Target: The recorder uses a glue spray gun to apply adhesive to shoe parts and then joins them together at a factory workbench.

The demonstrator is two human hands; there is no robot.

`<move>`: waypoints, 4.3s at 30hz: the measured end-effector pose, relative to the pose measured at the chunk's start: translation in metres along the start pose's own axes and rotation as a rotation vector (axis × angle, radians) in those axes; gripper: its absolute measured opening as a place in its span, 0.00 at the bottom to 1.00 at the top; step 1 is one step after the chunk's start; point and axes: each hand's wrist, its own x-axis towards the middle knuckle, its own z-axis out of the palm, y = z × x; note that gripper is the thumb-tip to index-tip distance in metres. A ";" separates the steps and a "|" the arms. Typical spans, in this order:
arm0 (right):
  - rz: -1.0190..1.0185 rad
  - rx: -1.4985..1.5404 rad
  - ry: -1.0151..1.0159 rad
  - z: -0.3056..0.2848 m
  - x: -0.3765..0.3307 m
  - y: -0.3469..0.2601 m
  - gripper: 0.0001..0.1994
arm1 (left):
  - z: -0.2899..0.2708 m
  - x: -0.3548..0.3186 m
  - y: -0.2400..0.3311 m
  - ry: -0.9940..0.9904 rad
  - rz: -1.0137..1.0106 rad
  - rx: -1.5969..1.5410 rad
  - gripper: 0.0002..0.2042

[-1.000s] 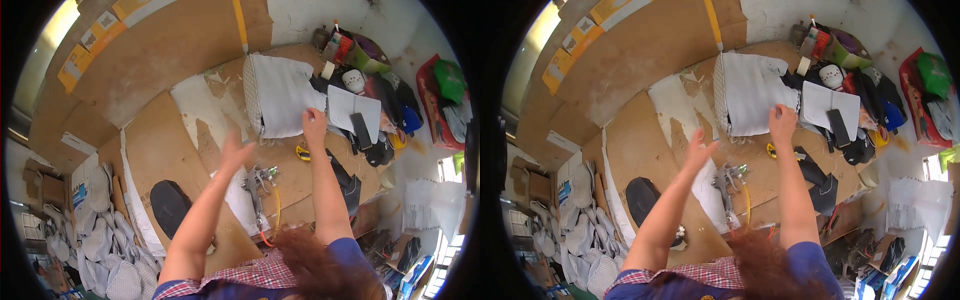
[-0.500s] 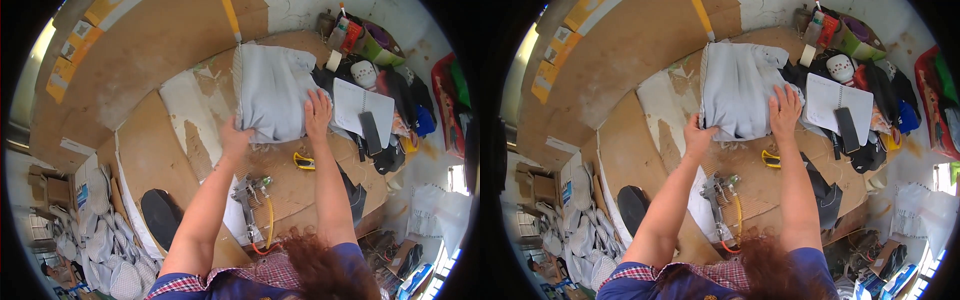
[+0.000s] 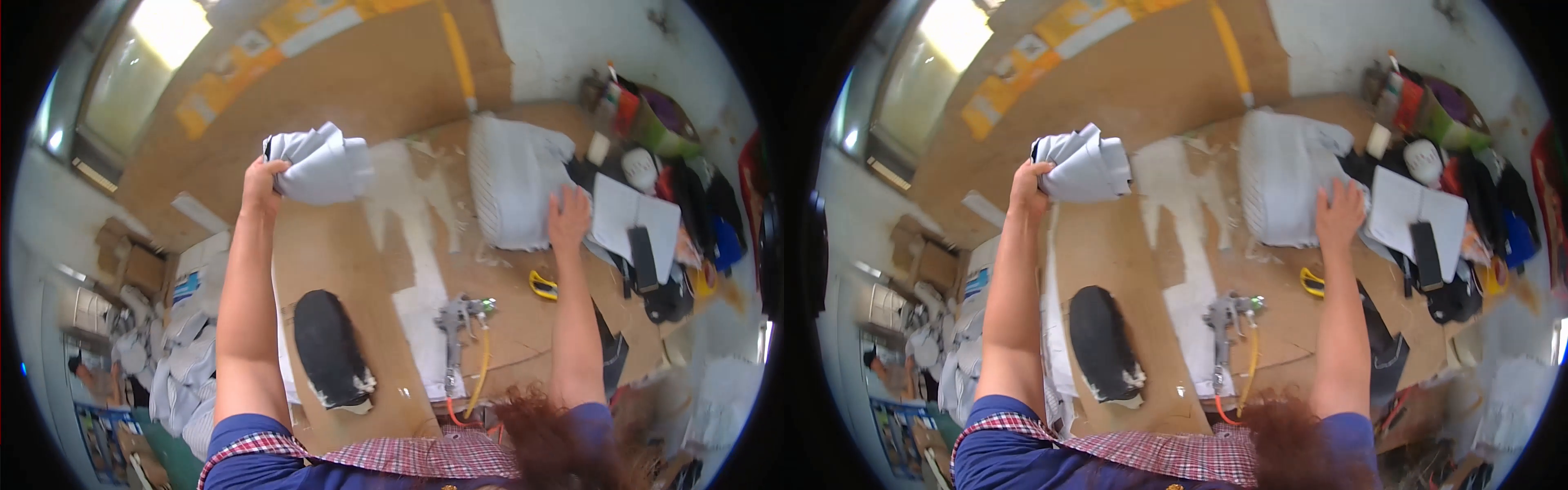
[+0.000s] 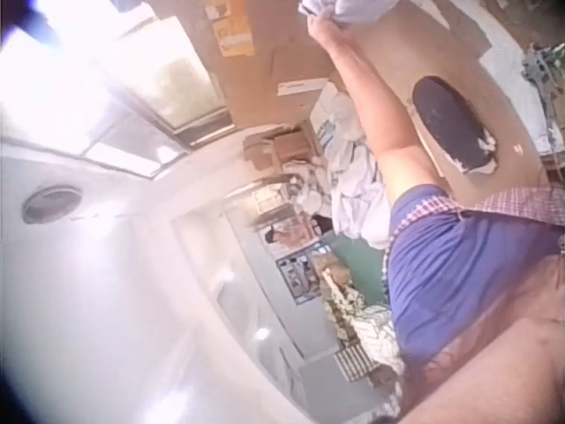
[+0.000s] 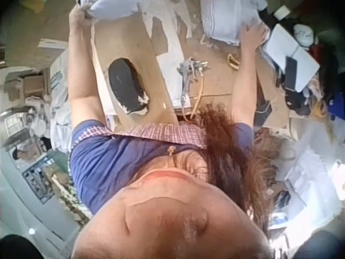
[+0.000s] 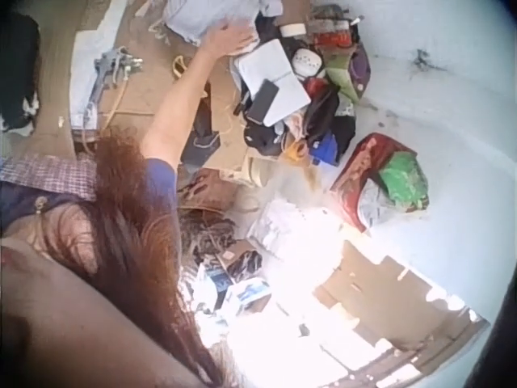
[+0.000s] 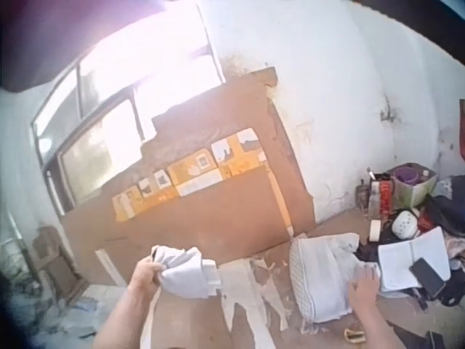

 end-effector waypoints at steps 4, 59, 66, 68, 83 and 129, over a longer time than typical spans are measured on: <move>-0.420 0.957 -0.382 -0.095 -0.040 -0.179 0.30 | -0.059 -0.123 0.059 0.188 0.179 -0.191 0.14; 1.081 1.408 -1.560 0.064 -0.251 -0.348 0.15 | -0.246 -0.197 -0.245 0.213 -0.607 -0.762 0.15; 1.289 1.328 -1.459 0.080 -0.253 -0.348 0.15 | -0.251 -0.179 -0.237 0.281 -0.876 -0.700 0.13; 1.276 1.585 -1.588 0.074 -0.251 -0.367 0.13 | -0.260 -0.177 -0.232 0.154 -0.919 -0.499 0.15; 0.665 1.477 -1.374 -0.053 -0.302 -0.278 0.20 | -0.263 -0.334 -0.223 0.047 -0.734 -1.156 0.05; 0.690 0.946 -1.570 -0.114 -0.355 -0.257 0.18 | -0.194 -0.409 -0.273 0.344 -0.624 -0.119 0.26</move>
